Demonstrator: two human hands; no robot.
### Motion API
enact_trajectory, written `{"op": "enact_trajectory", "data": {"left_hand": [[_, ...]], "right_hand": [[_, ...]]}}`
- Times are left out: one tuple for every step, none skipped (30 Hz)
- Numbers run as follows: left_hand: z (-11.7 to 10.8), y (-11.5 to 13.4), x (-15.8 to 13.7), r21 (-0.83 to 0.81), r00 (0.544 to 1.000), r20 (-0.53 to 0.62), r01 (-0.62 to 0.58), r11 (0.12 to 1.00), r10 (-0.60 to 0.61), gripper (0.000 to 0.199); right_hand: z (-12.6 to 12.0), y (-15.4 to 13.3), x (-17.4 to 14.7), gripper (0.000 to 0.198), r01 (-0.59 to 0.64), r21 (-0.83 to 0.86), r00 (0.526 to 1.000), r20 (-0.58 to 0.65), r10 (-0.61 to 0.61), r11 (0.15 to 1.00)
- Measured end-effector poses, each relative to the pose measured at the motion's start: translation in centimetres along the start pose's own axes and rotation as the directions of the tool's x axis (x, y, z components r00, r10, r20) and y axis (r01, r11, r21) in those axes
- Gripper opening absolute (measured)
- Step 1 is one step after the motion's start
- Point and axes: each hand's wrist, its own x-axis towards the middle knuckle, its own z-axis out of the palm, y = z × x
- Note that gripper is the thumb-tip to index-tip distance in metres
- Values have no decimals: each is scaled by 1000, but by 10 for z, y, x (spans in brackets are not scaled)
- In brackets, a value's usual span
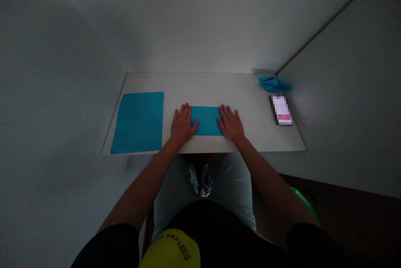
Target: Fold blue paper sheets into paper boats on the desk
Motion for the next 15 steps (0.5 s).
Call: {"op": "enact_trajectory", "data": {"left_hand": [[0,0,0,5,1000,2,-2,1000,2,85],[0,0,0,10,1000,3,-2,1000,2,86],[0,0,0,16,1000,4,-1,1000,1,89],[-1,0,0,22,1000,5,0,1000,0,92],[-2,0,0,29,1000,6,2,1000,-2,94],[-3,0,1,37,1000,9,4,999,-4,95],[-4,1,1,47,1000,15,5,999,-6,94],[-6,2,2,59,1000,23,3,998,-4,91],[-7,5,3,71,999,32,-7,997,5,87],[-8,9,3,82,999,42,-25,996,22,80],[-8,13,3,89,998,52,-48,995,43,74],[-8,18,3,91,996,62,-70,993,64,67],[-7,24,2,87,994,72,-83,993,77,63],[-5,29,0,79,994,78,-85,993,79,61],[-4,33,-3,67,994,80,-78,995,73,61]], "right_hand": [[-2,0,0,75,6,9,1000,-3,-6,1000],[-3,0,-1,75,25,20,1000,-6,-25,999],[-5,0,-2,74,57,30,998,-5,-57,998],[-7,0,-4,73,99,40,995,2,-100,994],[-8,-1,-6,71,142,49,990,15,-143,989],[-9,-2,-8,70,176,55,984,30,-178,983],[-10,-3,-12,70,195,59,979,43,-198,979],[-10,-4,-15,72,200,60,978,51,-204,978],[-9,-5,-20,74,195,57,979,54,-198,979],[-9,-7,-25,78,186,52,981,54,-188,981],[-8,-9,-30,82,175,44,983,51,-177,984],[-8,-11,-36,87,166,36,985,48,-167,986],[-7,-13,-42,91,157,28,986,43,-158,987],[-7,-15,-49,97,152,21,987,38,-153,988],[-7,-17,-55,102,151,16,988,32,-151,988]]}}
